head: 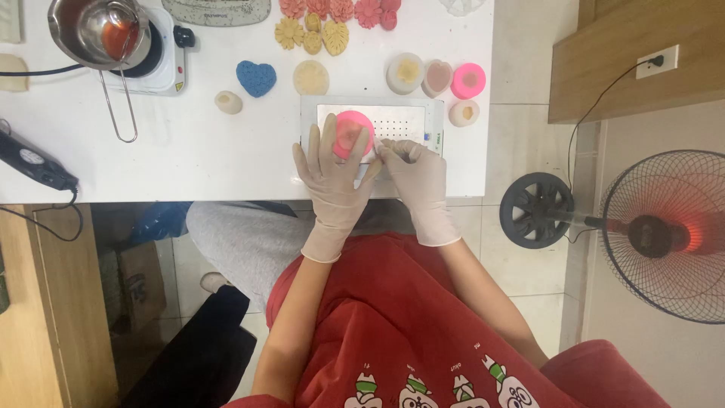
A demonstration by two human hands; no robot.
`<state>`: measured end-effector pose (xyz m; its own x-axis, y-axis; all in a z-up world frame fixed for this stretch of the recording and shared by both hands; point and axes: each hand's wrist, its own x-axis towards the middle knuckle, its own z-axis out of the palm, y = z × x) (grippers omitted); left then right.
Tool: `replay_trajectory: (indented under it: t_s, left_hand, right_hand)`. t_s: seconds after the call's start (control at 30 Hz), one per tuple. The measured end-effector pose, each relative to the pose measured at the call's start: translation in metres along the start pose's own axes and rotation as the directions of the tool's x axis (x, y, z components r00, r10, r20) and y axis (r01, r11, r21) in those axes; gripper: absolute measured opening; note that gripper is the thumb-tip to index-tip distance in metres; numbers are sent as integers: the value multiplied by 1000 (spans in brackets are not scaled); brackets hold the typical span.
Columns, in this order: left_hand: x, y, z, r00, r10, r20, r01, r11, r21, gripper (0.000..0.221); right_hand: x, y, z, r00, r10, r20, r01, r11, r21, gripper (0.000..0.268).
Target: The person is preparing scented wax melts, including placing a wick or stabilizer and arranging decorative wax elements.
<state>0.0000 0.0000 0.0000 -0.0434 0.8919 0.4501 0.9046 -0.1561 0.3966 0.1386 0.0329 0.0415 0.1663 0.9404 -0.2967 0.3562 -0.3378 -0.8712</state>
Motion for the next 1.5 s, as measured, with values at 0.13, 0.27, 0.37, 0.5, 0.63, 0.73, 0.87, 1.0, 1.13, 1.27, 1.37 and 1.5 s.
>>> replay_trajectory:
  t_s: [0.13, 0.27, 0.37, 0.5, 0.63, 0.73, 0.87, 1.0, 1.13, 1.27, 1.37, 1.5]
  left_hand:
    - [1, 2, -2, 1000, -16, -3, 16, 1000, -19, 56]
    - [1, 4, -4, 999, -34, 7, 35, 998, -53, 50]
    - [0, 6, -4, 998, -52, 21, 54, 996, -64, 48]
    - [-1, 6, -1, 998, -58, 4, 58, 997, -43, 47]
    - [-2, 6, 0, 998, -55, -20, 54, 997, -53, 48]
    - [-2, 7, -2, 999, -43, -22, 42, 998, -52, 54]
    - [-11, 10, -4, 999, -31, -26, 31, 999, -22, 57]
    - [-17, 16, -3, 998, 19, -60, -18, 1000, 19, 56]
    - [-17, 17, 2, 999, 23, -29, -22, 1000, 5, 60]
    - [-17, 17, 1, 1000, 20, 7, -20, 1000, -17, 62]
    - [-18, 17, 3, 1000, 30, -8, -30, 1000, 2, 61]
    - [-19, 16, 3, 999, 45, -23, -44, 999, 22, 59]
  right_hand:
    - [0, -1, 2, 1000, 13, -17, -13, 1000, -1, 22]
    - [-1, -3, 4, 1000, 22, 12, -23, 998, 52, 20]
    - [0, -1, 6, 1000, 16, 19, -17, 998, 65, 20]
    - [9, 19, 9, 999, 3, 43, -10, 986, 165, 19]
    - [10, 15, 5, 996, 27, 79, -44, 975, 218, 18]
    - [9, 12, 5, 997, 22, 80, -38, 978, 207, 19]
    - [7, 13, 8, 999, 3, 49, -12, 985, 172, 18]
    - [7, 15, 9, 999, 3, 49, -13, 979, 206, 16]
    - [6, 12, 9, 999, 34, 29, -39, 986, 161, 17]
    - [8, 20, 10, 998, 48, 34, -53, 982, 181, 17]
    - [10, 26, 10, 996, 55, 70, -69, 971, 230, 17]
    - [12, 27, 7, 980, 142, 139, -175, 946, 273, 16]
